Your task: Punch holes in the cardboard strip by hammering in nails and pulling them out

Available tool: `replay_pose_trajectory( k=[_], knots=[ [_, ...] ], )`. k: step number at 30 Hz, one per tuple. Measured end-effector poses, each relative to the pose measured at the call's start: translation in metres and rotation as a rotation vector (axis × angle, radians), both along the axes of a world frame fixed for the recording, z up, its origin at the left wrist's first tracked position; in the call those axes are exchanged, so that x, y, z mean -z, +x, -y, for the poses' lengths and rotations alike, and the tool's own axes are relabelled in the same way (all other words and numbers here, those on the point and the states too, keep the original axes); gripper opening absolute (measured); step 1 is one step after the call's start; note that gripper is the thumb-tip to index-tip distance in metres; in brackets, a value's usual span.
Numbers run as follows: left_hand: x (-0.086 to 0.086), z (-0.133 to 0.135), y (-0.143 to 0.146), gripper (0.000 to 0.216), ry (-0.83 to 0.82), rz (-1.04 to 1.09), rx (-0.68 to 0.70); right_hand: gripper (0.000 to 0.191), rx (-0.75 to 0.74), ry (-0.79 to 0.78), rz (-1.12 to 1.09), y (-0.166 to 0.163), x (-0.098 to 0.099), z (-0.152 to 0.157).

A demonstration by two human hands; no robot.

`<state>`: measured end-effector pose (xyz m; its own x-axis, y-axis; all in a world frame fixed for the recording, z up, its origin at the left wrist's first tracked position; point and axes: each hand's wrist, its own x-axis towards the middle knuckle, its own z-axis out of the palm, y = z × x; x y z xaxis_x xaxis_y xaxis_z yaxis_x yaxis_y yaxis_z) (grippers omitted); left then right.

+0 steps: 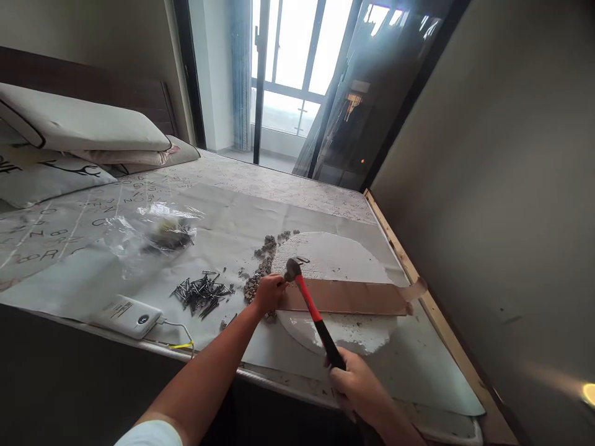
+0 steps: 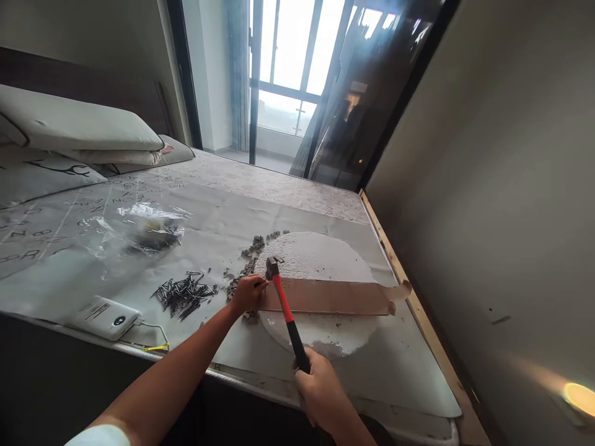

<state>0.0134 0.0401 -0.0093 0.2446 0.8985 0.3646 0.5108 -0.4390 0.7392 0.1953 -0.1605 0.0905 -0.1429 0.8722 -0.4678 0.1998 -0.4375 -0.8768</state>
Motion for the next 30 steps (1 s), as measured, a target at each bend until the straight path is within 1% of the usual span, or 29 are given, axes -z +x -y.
replay_pose_trajectory(
  k=[2,5,7,10,12,15,17,18,21,23,25,27,30],
  knots=[
    [-0.001,0.0,0.0,0.023,-0.003,0.005,0.002,0.013,0.044,0.024,0.017,0.001,0.0,0.001],
    [-0.001,0.0,0.0,0.022,0.016,-0.005,0.009,0.015,0.094,0.102,-0.008,0.003,-0.004,0.002],
    [0.0,-0.001,0.0,0.022,0.031,-0.018,0.008,0.016,0.085,0.105,-0.023,0.002,-0.003,0.002],
    [0.001,-0.001,0.0,0.022,0.035,-0.02,0.006,0.013,0.042,0.04,0.008,-0.001,0.005,0.0],
    [0.001,-0.001,0.0,0.021,0.025,-0.012,0.01,0.013,0.04,0.034,0.02,-0.002,0.009,-0.001],
    [0.0,-0.001,0.0,0.02,0.019,-0.006,0.018,0.014,0.085,0.111,0.004,-0.001,0.005,0.0],
    [-0.001,0.0,0.0,0.019,0.02,-0.006,0.017,0.015,0.088,0.136,0.0,-0.001,0.002,0.001],
    [-0.001,-0.001,0.0,0.019,0.021,-0.006,0.015,0.015,0.082,0.131,0.009,-0.001,0.002,0.0],
    [0.001,-0.002,0.0,0.02,0.028,-0.025,0.013,0.014,0.037,0.047,0.048,-0.004,0.009,-0.003],
    [0.002,-0.002,-0.001,0.019,0.036,-0.043,0.025,0.013,0.022,0.037,0.061,-0.005,0.012,-0.003],
    [0.003,-0.003,-0.001,0.019,0.035,-0.048,0.042,0.012,0.024,0.083,0.049,-0.004,0.011,-0.002],
    [0.004,-0.004,-0.001,0.019,0.019,-0.027,0.055,0.012,0.034,0.124,0.021,-0.002,0.005,0.001],
    [0.004,-0.004,-0.002,0.013,-0.026,0.067,0.052,0.012,0.047,0.121,-0.016,-0.001,-0.001,0.003]
  ],
)
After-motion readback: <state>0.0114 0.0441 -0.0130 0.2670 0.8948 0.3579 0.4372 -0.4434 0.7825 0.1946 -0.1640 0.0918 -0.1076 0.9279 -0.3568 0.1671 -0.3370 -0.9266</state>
